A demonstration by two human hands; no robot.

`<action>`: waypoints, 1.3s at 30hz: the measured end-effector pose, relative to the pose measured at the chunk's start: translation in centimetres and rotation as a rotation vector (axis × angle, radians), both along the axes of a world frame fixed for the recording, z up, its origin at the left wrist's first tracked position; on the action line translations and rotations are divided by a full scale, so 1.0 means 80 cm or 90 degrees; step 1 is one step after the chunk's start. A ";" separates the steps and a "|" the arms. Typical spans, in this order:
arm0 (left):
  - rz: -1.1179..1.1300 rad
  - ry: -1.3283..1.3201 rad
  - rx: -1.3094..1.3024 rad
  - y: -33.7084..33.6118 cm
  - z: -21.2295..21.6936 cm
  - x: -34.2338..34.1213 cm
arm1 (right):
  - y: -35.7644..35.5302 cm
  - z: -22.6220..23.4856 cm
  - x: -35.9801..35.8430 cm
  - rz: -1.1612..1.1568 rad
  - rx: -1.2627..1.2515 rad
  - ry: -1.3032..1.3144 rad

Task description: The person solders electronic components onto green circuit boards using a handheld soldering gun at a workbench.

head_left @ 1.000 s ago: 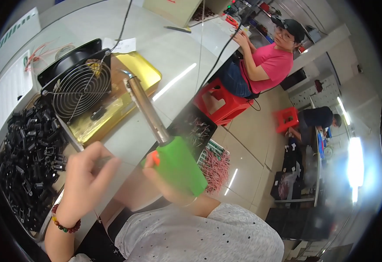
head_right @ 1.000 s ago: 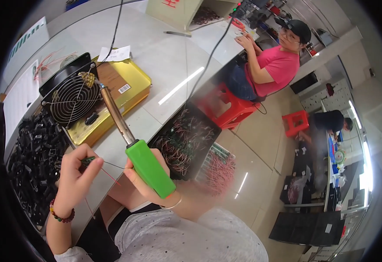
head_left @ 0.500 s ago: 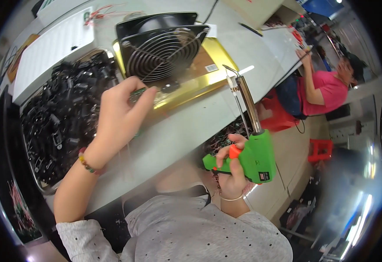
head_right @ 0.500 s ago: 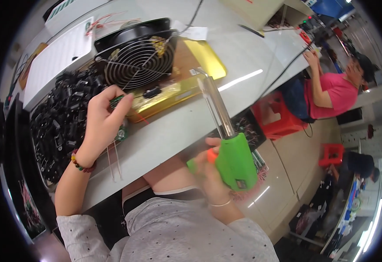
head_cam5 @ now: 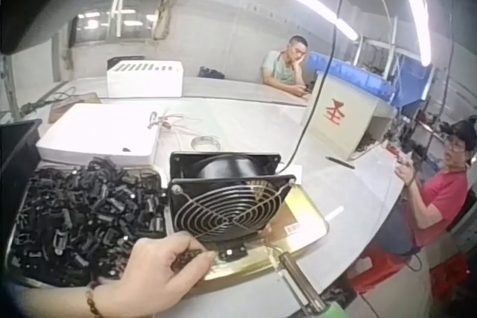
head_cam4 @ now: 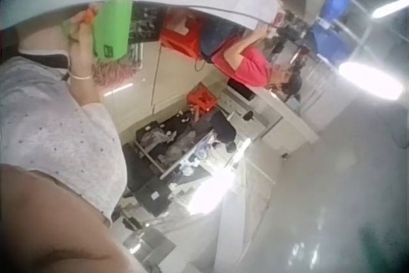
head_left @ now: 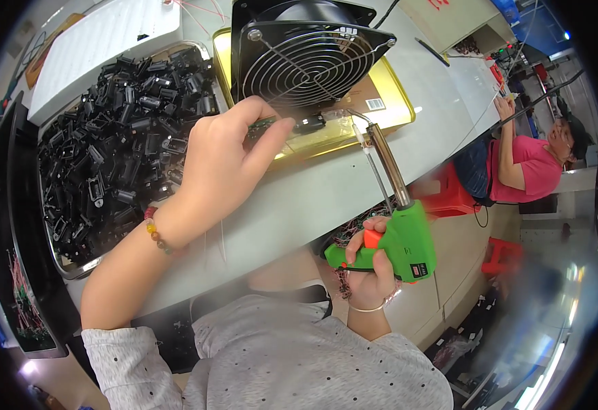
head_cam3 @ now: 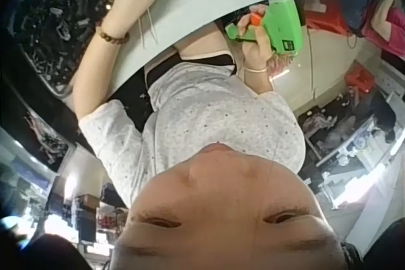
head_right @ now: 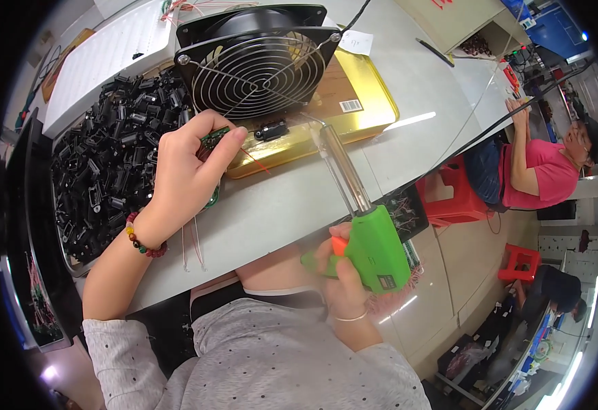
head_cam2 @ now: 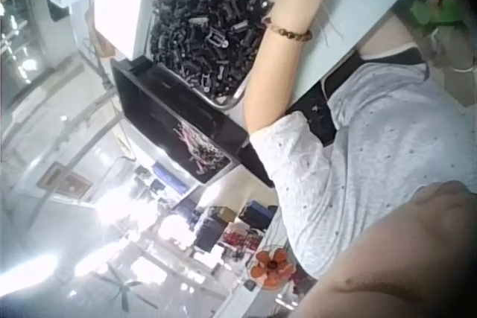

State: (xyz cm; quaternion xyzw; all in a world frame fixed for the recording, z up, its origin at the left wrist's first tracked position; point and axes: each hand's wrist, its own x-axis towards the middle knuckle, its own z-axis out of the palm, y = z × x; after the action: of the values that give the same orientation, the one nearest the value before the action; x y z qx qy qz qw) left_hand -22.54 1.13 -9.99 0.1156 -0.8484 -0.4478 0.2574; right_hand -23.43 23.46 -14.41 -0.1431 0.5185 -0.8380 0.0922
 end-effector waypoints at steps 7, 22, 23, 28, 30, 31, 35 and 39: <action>0.010 -0.001 -0.034 -0.003 -0.002 0.000 | -0.004 -0.001 0.002 0.035 0.013 -0.036; -0.015 0.010 -0.025 -0.008 -0.005 0.001 | -0.005 -0.005 0.010 0.059 0.020 -0.149; -0.014 0.010 -0.024 -0.008 -0.005 0.001 | -0.005 -0.005 0.010 0.060 0.021 -0.149; -0.018 -0.011 -0.041 -0.009 -0.001 0.002 | -0.003 -0.005 0.010 0.062 -0.001 -0.171; -0.016 -0.004 -0.041 -0.009 -0.004 0.001 | -0.004 -0.006 0.011 0.059 -0.004 -0.169; -0.015 0.003 -0.041 -0.009 -0.005 0.001 | -0.005 -0.006 0.012 0.055 -0.007 -0.168; -0.013 0.018 -0.046 -0.010 -0.005 0.001 | -0.006 -0.006 0.012 0.059 0.000 -0.173; -0.015 0.005 -0.044 -0.011 -0.005 0.002 | -0.007 -0.009 0.013 0.050 0.001 -0.170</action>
State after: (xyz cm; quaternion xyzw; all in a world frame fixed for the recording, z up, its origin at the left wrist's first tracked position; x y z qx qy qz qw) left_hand -22.41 0.27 -10.40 0.0952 -0.8639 -0.4213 0.2591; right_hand -22.37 22.92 -15.11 -0.0506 0.4966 -0.8447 0.1930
